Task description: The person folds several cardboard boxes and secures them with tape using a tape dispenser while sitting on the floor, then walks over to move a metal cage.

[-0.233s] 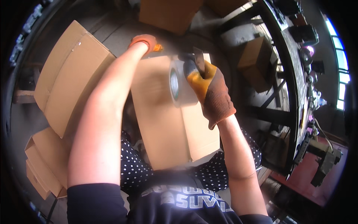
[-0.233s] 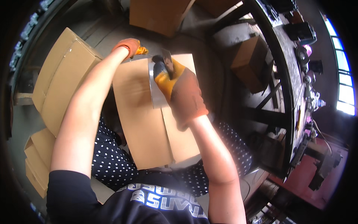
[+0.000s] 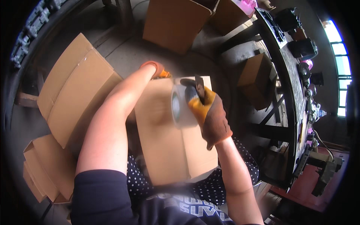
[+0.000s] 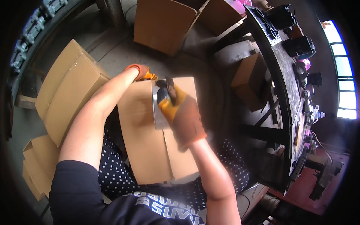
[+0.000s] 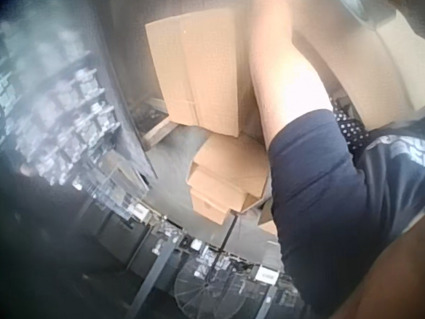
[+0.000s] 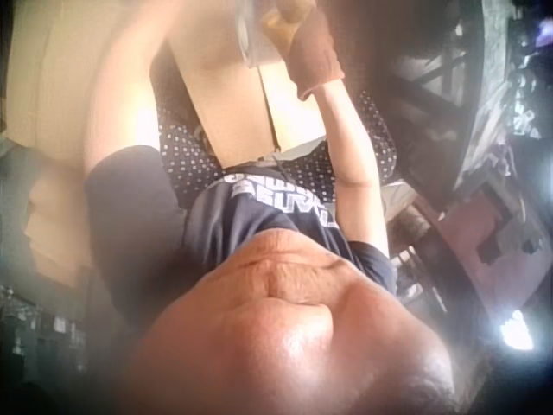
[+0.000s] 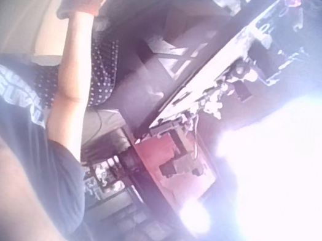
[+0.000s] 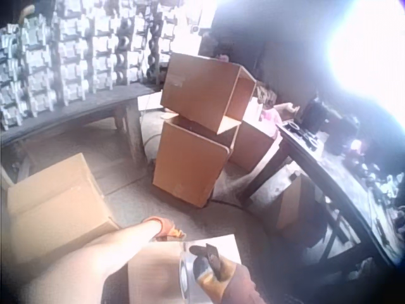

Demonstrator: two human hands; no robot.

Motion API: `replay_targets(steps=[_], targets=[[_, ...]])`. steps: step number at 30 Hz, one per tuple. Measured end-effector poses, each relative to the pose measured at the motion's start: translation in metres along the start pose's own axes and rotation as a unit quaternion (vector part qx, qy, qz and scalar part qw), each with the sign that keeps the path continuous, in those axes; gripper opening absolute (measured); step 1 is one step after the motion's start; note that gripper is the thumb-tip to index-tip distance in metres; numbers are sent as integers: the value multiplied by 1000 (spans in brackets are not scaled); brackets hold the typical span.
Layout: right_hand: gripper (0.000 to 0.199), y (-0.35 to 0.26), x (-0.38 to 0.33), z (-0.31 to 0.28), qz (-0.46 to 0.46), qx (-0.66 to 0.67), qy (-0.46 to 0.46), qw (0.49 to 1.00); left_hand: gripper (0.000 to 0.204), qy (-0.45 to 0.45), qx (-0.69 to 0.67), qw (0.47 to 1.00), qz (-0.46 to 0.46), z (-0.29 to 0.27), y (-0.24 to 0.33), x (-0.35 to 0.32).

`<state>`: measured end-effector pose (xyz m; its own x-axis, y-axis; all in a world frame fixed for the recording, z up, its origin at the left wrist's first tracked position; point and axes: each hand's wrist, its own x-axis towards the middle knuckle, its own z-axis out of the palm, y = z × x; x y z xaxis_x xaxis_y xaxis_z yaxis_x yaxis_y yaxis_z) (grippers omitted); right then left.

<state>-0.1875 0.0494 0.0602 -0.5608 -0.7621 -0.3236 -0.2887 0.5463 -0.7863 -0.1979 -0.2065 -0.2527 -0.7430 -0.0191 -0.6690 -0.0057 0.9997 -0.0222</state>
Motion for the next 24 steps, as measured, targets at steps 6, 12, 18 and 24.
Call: replay_targets(steps=[6, 12, 18, 24], targets=[[34, 22, 10, -1, -51, -10, -11, 999, 22, 2, -557, 822, -121, 1, 3, -27], [29, 4, 13, -3, 9, 7, -20, 1000, 42, -112, -506, 844, -141, -23, 3, -25], [32, 12, 19, -4, -14, -17, -16, 1000, 36, -94, -442, 870, -197, -70, -38, -37], [31, 16, 26, -4, -10, 6, -22, 1000, 40, -16, -392, 913, 109, -112, 29, -72]])
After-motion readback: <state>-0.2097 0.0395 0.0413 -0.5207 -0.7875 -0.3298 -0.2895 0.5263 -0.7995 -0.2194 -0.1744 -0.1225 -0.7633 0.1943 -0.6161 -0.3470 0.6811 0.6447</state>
